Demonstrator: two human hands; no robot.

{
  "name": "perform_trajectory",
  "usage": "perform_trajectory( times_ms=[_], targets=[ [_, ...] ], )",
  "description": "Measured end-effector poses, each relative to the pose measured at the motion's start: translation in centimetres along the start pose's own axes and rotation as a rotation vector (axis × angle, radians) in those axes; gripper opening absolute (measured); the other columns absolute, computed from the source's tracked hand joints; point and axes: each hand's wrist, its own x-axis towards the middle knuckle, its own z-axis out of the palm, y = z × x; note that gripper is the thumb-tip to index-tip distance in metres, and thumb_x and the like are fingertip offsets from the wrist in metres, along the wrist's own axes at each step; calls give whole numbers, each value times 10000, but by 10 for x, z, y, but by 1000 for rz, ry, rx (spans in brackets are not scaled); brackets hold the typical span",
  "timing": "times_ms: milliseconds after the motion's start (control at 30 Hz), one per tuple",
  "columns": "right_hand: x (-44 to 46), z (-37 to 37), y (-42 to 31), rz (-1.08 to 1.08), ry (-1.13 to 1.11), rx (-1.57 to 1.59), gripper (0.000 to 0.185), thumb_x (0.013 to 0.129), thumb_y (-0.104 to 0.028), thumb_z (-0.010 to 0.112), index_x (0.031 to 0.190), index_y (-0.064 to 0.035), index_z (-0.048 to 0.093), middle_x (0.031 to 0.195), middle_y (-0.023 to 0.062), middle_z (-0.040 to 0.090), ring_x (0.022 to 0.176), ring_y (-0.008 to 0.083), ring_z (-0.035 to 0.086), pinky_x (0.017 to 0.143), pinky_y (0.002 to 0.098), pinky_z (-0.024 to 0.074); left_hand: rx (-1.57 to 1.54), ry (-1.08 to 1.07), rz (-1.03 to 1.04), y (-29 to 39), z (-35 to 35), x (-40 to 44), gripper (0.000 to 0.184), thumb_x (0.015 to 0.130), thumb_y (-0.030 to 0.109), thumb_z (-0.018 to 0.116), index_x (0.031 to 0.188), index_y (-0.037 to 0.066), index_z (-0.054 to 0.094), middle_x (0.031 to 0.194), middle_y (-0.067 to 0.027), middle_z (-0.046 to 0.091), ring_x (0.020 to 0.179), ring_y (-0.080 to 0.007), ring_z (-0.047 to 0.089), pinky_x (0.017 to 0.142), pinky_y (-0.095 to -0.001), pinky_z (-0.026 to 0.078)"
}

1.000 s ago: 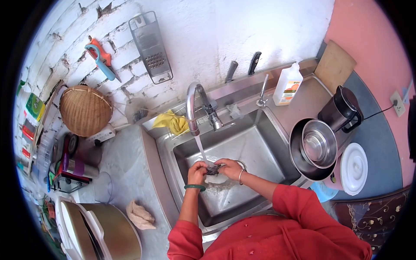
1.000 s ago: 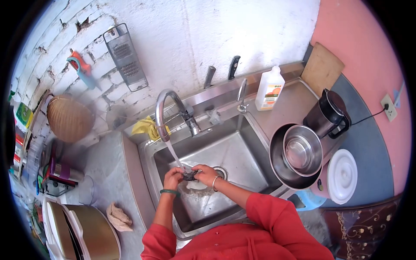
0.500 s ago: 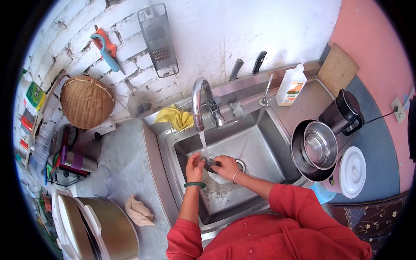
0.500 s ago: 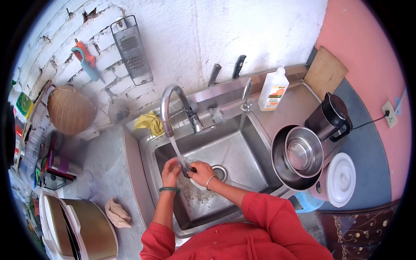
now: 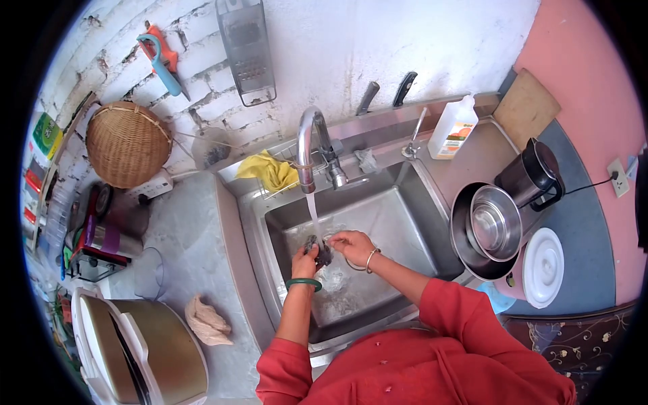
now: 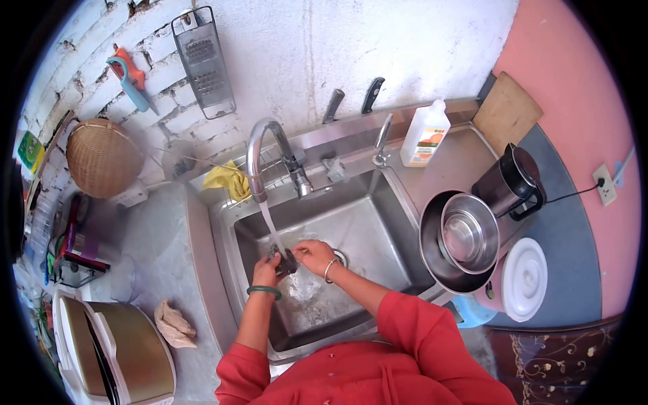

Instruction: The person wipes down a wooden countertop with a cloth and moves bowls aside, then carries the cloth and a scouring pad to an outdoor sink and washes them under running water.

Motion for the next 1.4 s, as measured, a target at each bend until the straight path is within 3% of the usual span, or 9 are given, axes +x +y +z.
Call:
perform_trajectory(
  times_ms=[200, 267, 367, 467, 633, 767, 833, 933, 1400],
  targets=[
    [23, 3, 29, -542, 185, -441, 479, 718, -131, 556, 1191, -114, 487, 1100, 117, 534, 876, 150, 566, 711, 253, 475, 75, -110, 101, 1, -1, 7, 237, 847, 113, 490, 1040, -15, 542, 914, -69, 585, 825, -161, 569, 728, -296, 470],
    [1, 1, -5, 91, -97, 109, 547, 690, -97, 538, 1228, -129, 450, 1134, 87, 489, 996, 190, 499, 808, 327, 458, 78, -138, 99, 3, -3, 8, 242, 848, 108, 484, 1047, -16, 542, 921, -69, 585, 825, -159, 569, 730, -293, 468],
    [6, -1, 6, 163, -220, 435, 569, 738, -117, 487, 1291, -147, 357, 1258, 78, 382, 1118, 254, 418, 831, 462, 437, 50, -165, 113, 2, -9, 14, 245, 848, 103, 453, 1040, -19, 542, 929, -77, 586, 833, -170, 570, 741, -301, 462],
    [9, -7, 12, 206, -296, 778, 543, 762, -171, 453, 1295, -150, 346, 1285, 87, 338, 1125, 269, 409, 840, 486, 430, -40, -144, 82, 4, -13, 14, 250, 833, 94, 429, 1017, -24, 550, 919, -84, 592, 842, -178, 571, 765, -295, 450],
    [11, -3, 16, 220, -251, 762, 450, 772, -154, 454, 1220, -118, 421, 1137, 80, 471, 973, 233, 510, 761, 427, 470, -187, -153, 115, 3, -18, 19, 241, 792, 87, 429, 961, -17, 566, 894, -86, 604, 848, -172, 572, 793, -280, 432],
    [15, -6, 17, 145, -53, 693, 262, 731, -102, 577, 988, -85, 528, 887, 42, 558, 783, 156, 547, 631, 328, 467, -217, -111, 151, -1, -23, 28, 201, 797, 57, 478, 962, -21, 564, 890, -92, 605, 819, -184, 585, 759, -285, 453],
    [14, -9, 10, 135, -23, 715, 242, 710, -98, 626, 936, -80, 541, 830, 33, 564, 758, 134, 542, 605, 304, 455, -137, 0, 150, -5, -25, 27, 191, 764, 96, 621, 920, -4, 572, 797, -52, 607, 679, -134, 580, 591, -247, 459],
    [12, -9, 2, 119, 21, 681, 218, 718, -84, 639, 915, -66, 547, 760, 25, 562, 664, 119, 533, 554, 262, 425, -299, 14, 106, -29, -39, 45, 172, 761, 104, 649, 886, 21, 566, 765, -43, 609, 648, -131, 584, 563, -250, 470],
    [1, 3, -37, 9, 34, 631, 165, 728, -49, 623, 871, -53, 541, 654, -12, 500, 514, 50, 423, 399, 177, 260, -557, -51, -172, -78, -34, 48, 127, 866, 149, 499, 966, 77, 532, 916, -42, 583, 832, -193, 570, 761, -378, 491]
  ],
)
